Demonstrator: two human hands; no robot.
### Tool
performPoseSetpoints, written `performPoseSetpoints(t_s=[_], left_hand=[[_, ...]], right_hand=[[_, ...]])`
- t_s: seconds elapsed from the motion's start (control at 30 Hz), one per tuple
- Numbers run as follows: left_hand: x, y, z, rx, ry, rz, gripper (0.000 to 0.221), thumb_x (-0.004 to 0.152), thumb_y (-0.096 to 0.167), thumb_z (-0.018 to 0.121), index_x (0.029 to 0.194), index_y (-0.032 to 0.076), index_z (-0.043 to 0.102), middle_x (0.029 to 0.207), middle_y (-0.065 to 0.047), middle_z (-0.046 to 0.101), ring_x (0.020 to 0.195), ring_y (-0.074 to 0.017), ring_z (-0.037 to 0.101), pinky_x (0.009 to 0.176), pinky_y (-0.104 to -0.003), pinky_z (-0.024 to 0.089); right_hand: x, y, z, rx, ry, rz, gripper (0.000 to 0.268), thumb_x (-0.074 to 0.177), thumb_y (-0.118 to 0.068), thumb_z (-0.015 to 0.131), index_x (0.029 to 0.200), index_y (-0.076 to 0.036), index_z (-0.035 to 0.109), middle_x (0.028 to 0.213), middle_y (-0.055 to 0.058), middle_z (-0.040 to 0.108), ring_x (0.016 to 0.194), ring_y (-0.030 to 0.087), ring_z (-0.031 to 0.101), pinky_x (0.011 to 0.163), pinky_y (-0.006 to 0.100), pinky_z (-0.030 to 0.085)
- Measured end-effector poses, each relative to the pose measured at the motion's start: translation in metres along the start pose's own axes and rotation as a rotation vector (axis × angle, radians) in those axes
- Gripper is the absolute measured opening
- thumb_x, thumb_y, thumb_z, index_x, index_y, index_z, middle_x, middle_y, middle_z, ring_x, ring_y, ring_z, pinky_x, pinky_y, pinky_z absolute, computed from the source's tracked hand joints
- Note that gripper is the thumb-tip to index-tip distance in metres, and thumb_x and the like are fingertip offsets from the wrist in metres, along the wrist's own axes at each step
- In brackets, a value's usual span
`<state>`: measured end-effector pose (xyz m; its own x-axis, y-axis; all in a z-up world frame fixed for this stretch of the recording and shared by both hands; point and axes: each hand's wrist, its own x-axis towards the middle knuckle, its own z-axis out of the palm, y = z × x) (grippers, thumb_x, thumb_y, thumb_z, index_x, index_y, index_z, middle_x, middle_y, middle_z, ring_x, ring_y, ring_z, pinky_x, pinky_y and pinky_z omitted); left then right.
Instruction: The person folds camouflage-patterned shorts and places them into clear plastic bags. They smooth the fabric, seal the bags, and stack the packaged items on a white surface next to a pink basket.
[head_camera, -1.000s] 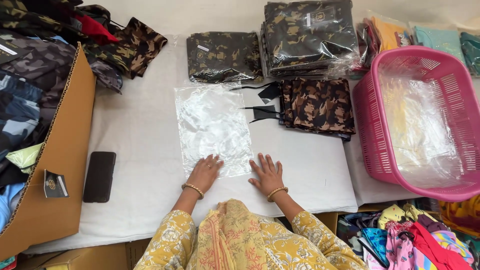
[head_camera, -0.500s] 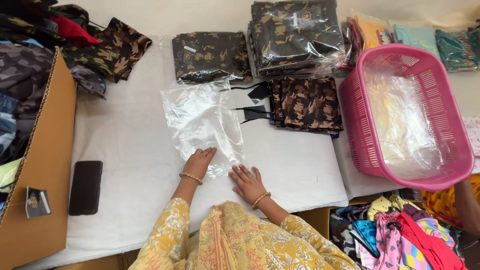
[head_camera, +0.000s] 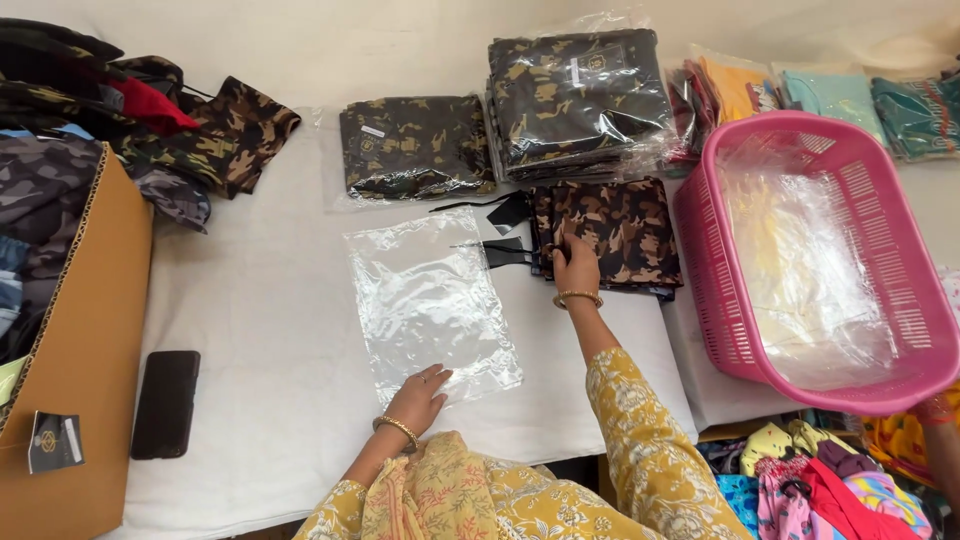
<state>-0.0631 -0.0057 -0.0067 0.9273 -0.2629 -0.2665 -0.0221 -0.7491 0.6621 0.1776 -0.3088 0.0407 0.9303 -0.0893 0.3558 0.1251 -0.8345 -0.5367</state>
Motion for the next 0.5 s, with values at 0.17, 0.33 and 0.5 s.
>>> performPoseSetpoints(t_s=[0.17, 0.33, 0.5], left_hand=[[-0.008, 0.020, -0.015, -0.140, 0.030, -0.075, 0.040, 0.095, 0.018, 0.062, 0.135, 0.017, 0.061, 0.147, -0.008, 0.055, 0.127, -0.0311, 0.057, 0.105, -0.040, 0.049], [-0.018, 0.024, -0.030, -0.207, 0.058, -0.165, 0.034, 0.097, 0.020, 0.059, 0.131, 0.016, 0.063, 0.140, -0.005, 0.063, 0.122, -0.0294, 0.062, 0.102, -0.039, 0.051], [-0.009, 0.014, -0.019, -0.245, 0.207, -0.196, 0.033, 0.096, 0.019, 0.060, 0.129, 0.015, 0.066, 0.130, -0.009, 0.069, 0.120, -0.0303, 0.063, 0.100, -0.039, 0.052]], right_hand=[[0.031, 0.013, 0.046, -0.285, -0.207, 0.168, 0.069, 0.082, -0.039, 0.078, 0.133, 0.001, 0.054, 0.129, 0.024, 0.061, 0.119, 0.042, 0.057, 0.094, 0.050, 0.049], [0.040, -0.007, 0.023, -0.276, -0.462, 0.528, 0.048, 0.110, -0.031, 0.048, 0.148, -0.003, 0.054, 0.142, 0.023, 0.066, 0.126, 0.038, 0.066, 0.105, 0.044, 0.055], [0.040, 0.006, 0.043, -0.552, -0.525, 0.213, 0.100, 0.078, -0.051, 0.071, 0.157, -0.008, 0.028, 0.155, 0.026, 0.038, 0.137, 0.045, 0.044, 0.098, 0.054, 0.048]])
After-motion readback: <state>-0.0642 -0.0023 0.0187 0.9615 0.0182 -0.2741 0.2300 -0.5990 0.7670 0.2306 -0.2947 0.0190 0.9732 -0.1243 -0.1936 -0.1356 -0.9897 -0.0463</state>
